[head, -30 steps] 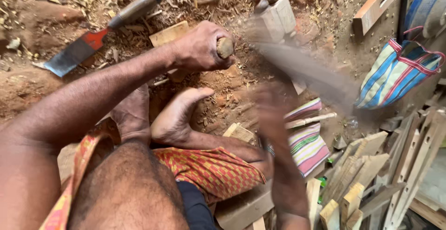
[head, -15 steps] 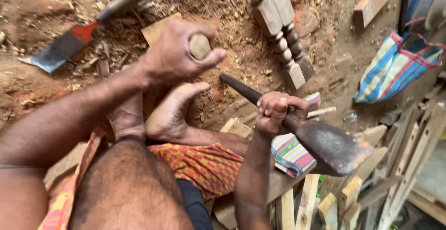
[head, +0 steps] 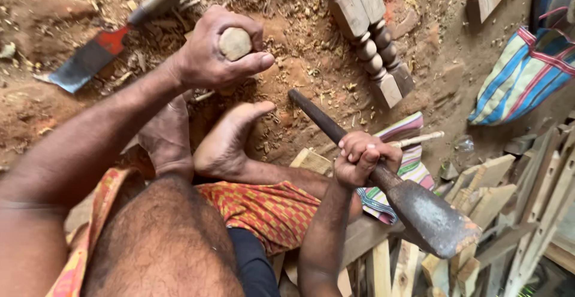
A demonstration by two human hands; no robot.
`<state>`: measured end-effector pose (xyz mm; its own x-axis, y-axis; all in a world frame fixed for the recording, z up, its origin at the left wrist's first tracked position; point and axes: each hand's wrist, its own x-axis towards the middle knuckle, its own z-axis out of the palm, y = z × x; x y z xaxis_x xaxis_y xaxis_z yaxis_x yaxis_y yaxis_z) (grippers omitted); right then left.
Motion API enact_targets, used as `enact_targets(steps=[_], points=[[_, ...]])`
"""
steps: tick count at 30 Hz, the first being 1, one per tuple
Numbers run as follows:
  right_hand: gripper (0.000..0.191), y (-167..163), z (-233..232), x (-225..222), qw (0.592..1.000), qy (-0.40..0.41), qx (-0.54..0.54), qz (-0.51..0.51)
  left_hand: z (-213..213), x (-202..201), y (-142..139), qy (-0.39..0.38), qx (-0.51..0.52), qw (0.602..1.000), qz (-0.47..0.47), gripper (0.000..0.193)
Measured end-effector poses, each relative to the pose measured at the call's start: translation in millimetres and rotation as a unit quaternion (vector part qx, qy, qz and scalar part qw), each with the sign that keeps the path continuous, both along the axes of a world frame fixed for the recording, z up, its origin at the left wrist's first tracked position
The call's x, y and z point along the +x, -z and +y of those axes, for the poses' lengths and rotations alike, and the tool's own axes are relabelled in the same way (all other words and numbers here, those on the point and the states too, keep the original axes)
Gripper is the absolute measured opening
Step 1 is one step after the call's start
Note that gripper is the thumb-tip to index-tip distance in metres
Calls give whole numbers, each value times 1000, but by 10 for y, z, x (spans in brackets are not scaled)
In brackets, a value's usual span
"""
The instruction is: The person sits on the floor and carves a small wooden piece using a chisel and a wooden mallet. They repeatedly strike the chisel to shape the wood, occasionally rotating the piece to work on different sides.
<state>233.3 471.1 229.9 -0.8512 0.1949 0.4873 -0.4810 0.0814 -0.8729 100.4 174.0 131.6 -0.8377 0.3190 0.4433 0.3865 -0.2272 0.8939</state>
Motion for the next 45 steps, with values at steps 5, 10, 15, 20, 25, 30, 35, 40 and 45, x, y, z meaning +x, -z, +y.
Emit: enact_targets(steps=[5,10,15,20,25,30,35,40,45], points=[[26,1,86,-25,1000,-3,-4,0,15,-23,-90,11,-98,993,-60,25],[26,-18,122,-47,1000,-1,1,-5,31,-74,-160,19,-75,996,-38,32],[26,-28,135,-51,1000,0,-4,-15,6,-102,-232,24,-84,996,-33,34],[27,-41,128,-58,1000,-6,-3,-17,14,-114,-219,38,-79,996,-32,33],[29,-59,121,-72,1000,0,1,-17,87,-82,-131,43,-105,993,-28,34],[29,-64,141,-70,1000,5,-3,-12,224,-14,-171,12,-139,990,8,40],[28,-63,145,-32,1000,18,-13,-14,-34,-125,-209,7,-95,994,-59,34],[27,-52,132,-30,1000,22,-8,-3,105,-65,-203,117,-137,982,-55,34],[27,-35,132,-7,1000,15,-11,-6,272,27,-149,52,-157,985,-41,38]])
